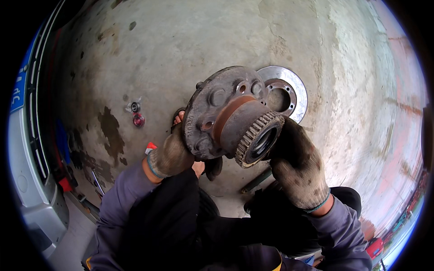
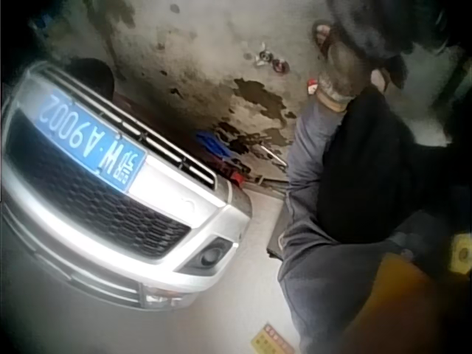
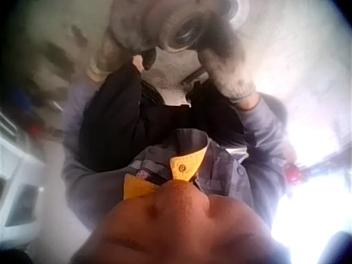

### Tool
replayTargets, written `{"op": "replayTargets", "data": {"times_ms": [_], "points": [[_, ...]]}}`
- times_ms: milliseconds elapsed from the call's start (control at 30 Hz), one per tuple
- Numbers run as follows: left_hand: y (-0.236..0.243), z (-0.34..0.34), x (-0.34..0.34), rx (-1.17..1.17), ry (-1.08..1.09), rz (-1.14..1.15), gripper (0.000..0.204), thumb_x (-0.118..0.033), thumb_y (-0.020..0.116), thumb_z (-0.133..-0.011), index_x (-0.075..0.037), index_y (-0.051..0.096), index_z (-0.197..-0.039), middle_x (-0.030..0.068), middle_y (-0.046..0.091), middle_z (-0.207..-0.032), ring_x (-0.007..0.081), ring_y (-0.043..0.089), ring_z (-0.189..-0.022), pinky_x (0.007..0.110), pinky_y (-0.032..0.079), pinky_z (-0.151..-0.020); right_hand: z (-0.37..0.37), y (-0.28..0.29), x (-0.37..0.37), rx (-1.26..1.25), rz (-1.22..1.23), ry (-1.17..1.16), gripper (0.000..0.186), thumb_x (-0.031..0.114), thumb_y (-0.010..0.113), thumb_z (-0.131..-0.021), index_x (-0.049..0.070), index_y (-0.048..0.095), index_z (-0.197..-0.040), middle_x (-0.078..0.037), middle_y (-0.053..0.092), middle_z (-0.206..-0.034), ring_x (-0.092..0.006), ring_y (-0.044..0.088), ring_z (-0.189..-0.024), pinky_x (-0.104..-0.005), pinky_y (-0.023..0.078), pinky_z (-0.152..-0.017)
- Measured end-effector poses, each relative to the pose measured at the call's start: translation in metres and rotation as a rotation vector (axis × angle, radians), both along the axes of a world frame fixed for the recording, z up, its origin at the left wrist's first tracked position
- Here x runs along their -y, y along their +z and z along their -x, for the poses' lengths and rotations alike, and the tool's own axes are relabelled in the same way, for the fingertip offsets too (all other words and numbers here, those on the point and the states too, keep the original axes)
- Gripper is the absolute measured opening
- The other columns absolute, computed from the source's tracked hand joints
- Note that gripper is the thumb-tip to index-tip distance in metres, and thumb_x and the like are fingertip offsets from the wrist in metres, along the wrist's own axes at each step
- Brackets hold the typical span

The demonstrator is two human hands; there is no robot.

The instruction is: The person sits on the floor and handles a wheel hub assembly, removing a bearing and then installing a new one. They use a hammer and a screwdriver to tap and pry the bearing into place on the hub.

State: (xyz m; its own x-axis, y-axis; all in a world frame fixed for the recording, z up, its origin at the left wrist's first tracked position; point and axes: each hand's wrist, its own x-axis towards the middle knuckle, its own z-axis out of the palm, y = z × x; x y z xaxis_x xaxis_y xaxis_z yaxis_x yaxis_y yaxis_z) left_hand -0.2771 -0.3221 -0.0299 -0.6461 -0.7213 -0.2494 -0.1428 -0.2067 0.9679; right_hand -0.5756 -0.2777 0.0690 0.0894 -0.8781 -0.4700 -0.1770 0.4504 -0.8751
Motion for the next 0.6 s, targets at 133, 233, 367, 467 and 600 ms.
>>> {"op": "replayTargets", "data": {"times_ms": [133, 233, 367, 467, 600], "points": [[0.022, 0.005, 0.011, 0.319, -0.13, 0.452, 0.058, -0.014, 0.074, -0.095, -0.007, 0.053, -0.148, 0.0085, 0.059, -0.149, 0.0227, 0.053, -0.138, 0.041, 0.038, -0.122, -0.001, 0.003, 0.0, 0.064, 0.032, -0.016, 0.069, -0.007, 0.051, -0.083, -0.002, 0.046, -0.151, -0.019, 0.068, -0.129, -0.022, 0.07, -0.113, -0.0358, 0.056, -0.097], [0.029, 0.01, 0.008, 0.085, 0.066, -0.034, 0.052, -0.01, 0.073, -0.097, -0.006, 0.055, -0.145, 0.0096, 0.062, -0.144, 0.0222, 0.059, -0.132, 0.039, 0.047, -0.113, -0.001, 0.001, -0.001, 0.091, 0.05, -0.03, 0.069, -0.008, 0.051, -0.083, -0.003, 0.046, -0.151, -0.019, 0.068, -0.129, -0.0216, 0.07, -0.113, -0.0357, 0.056, -0.097], [0.029, 0.016, 0.007, -0.052, 0.179, -0.263, 0.049, -0.006, 0.072, -0.098, -0.006, 0.055, -0.144, 0.0107, 0.062, -0.143, 0.021, 0.061, -0.129, 0.038, 0.051, -0.11, 0.001, 0.007, 0.0, 0.052, 0.002, 0.002, 0.07, -0.007, 0.053, -0.082, -0.003, 0.046, -0.151, -0.019, 0.069, -0.128, -0.0214, 0.07, -0.114, -0.036, 0.056, -0.097], [0.039, 0.021, 0.014, 0.022, 0.064, -0.23, 0.05, -0.004, 0.069, -0.099, -0.005, 0.053, -0.146, 0.0102, 0.061, -0.145, 0.0206, 0.06, -0.131, 0.037, 0.051, -0.111, 0.001, 0.007, -0.003, 0.1, 0.025, -0.024, 0.07, -0.006, 0.055, -0.081, -0.005, 0.046, -0.15, -0.02, 0.069, -0.127, -0.0218, 0.071, -0.114, -0.0364, 0.056, -0.097], [0.031, 0.019, 0.01, 0.158, -0.04, 0.121, 0.052, -0.009, 0.066, -0.101, -0.005, 0.049, -0.15, 0.0102, 0.06, -0.146, 0.0213, 0.06, -0.131, 0.036, 0.051, -0.111, 0.003, 0.014, 0.0, 0.097, 0.045, 0.018, 0.07, -0.006, 0.055, -0.081, -0.006, 0.046, -0.15, -0.02, 0.069, -0.126, -0.022, 0.07, -0.115, -0.0364, 0.056, -0.098]]}}
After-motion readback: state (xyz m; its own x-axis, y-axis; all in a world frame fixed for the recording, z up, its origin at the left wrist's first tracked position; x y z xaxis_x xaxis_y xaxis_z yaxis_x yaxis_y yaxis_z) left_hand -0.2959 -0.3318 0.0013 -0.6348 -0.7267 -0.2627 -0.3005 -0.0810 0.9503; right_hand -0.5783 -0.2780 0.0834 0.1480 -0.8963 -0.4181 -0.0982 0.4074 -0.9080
